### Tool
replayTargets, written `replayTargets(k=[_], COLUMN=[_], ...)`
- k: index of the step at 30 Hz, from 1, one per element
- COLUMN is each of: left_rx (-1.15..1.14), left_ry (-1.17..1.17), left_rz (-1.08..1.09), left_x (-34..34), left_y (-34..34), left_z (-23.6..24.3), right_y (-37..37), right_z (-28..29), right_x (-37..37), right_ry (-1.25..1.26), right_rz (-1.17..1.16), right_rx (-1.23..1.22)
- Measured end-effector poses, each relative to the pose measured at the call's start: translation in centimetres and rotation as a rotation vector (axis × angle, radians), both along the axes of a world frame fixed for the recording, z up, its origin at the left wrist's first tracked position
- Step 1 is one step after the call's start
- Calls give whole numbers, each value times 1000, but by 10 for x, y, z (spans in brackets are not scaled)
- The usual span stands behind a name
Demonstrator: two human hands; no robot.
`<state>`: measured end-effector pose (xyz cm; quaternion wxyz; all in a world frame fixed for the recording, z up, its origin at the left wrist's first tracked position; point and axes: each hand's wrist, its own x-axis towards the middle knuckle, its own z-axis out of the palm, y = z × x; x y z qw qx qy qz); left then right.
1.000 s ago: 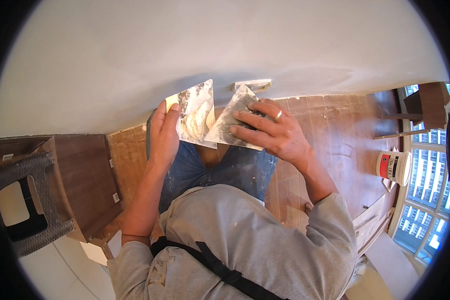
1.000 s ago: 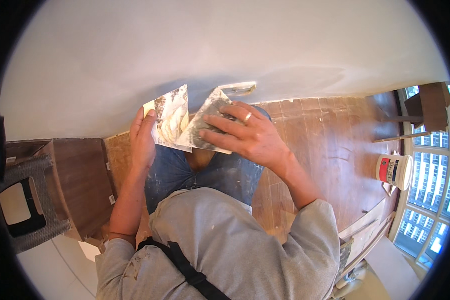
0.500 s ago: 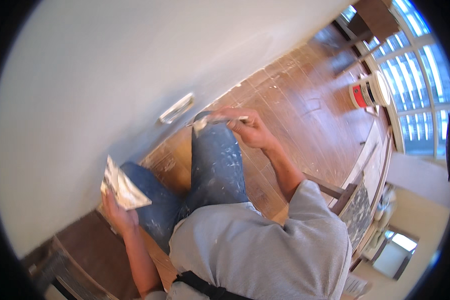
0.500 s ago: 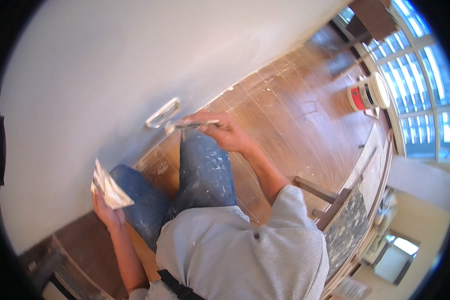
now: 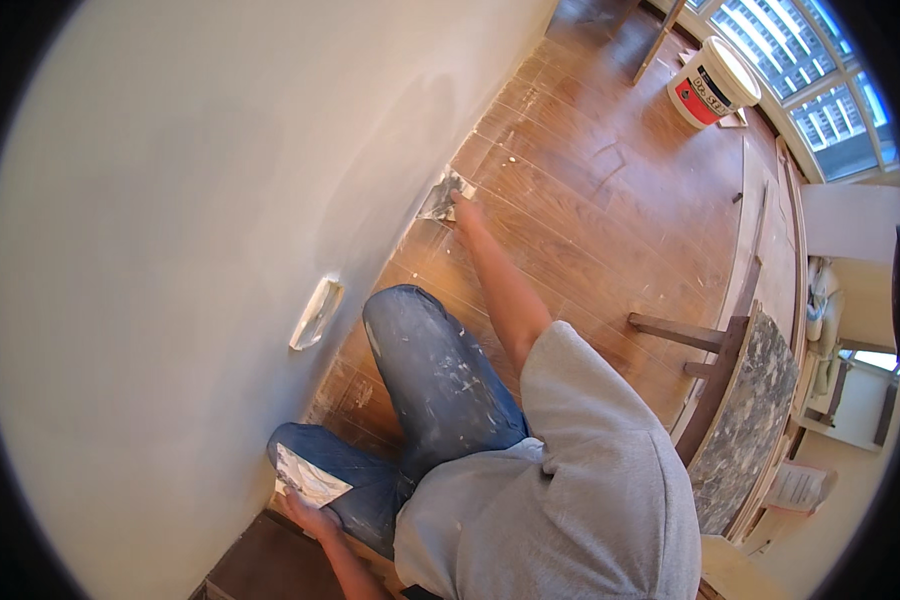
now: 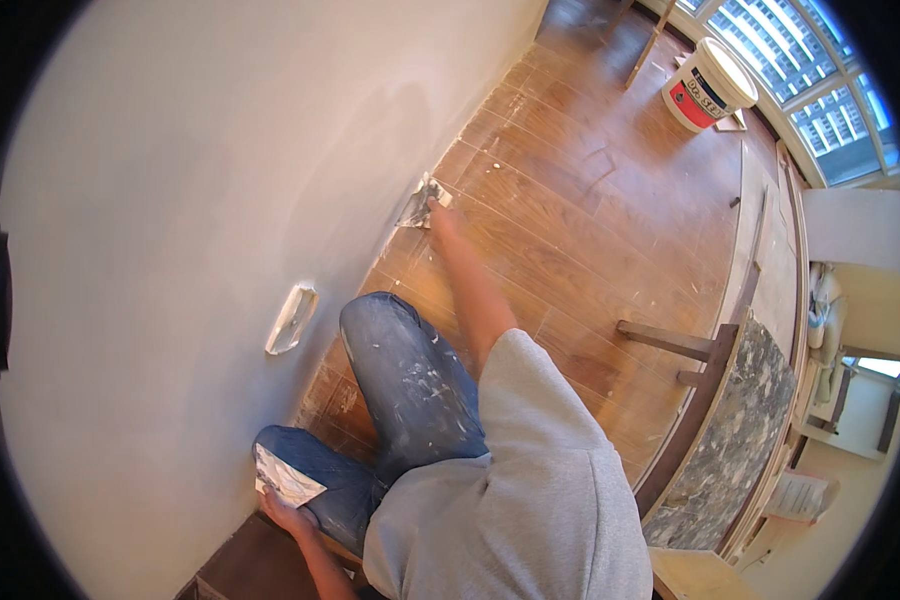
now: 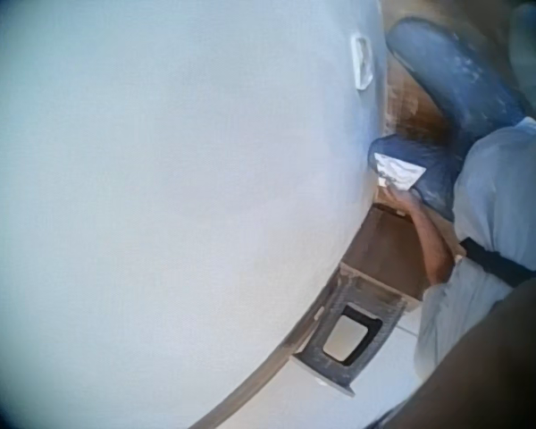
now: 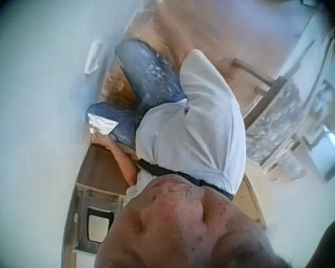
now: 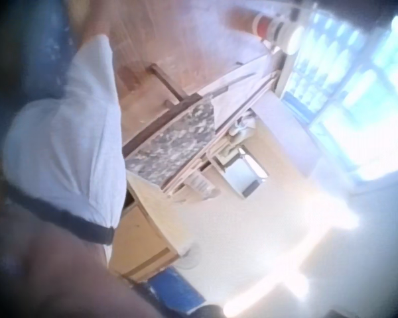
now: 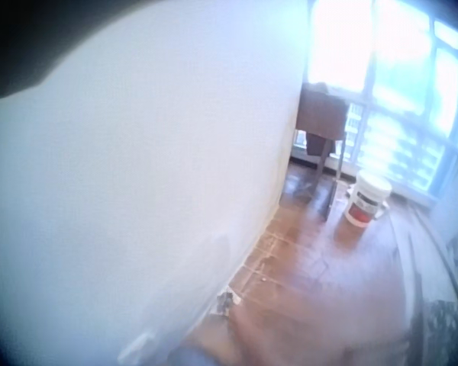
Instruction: The person applies putty to a wall using a putty knife and a larger spreader, smoothing the material around an electrical outlet and along the base of the wall.
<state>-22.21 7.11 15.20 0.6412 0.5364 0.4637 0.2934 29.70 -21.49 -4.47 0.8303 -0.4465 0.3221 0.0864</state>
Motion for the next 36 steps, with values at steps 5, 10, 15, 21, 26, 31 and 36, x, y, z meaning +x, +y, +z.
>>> replayTargets(k=[5,10,15,21,26,31,36], left_rx=[34,42,53,77,98,77,82], left_ry=[75,7,-19,-9,67,36,20], left_rz=[28,-16,-38,-18,46,-4,-41], left_x=[12,3,-6,-1,5,0,2], left_y=[-12,2,-1,-4,-13,-6,-6], left_z=[9,-17,-5,-13,0,-5,-3], right_y=[31,37,75,105,83,46,37], right_z=[-19,13,141,247,201,38,10], right_x=[42,57,18,-55,-95,-32,28], right_ry=[134,76,-167,-762,-935,19,165], right_rz=[9,-134,-160,-217,-80,75,21], right_rx=[-256,-252,-391,-898,-960,-663,-78])
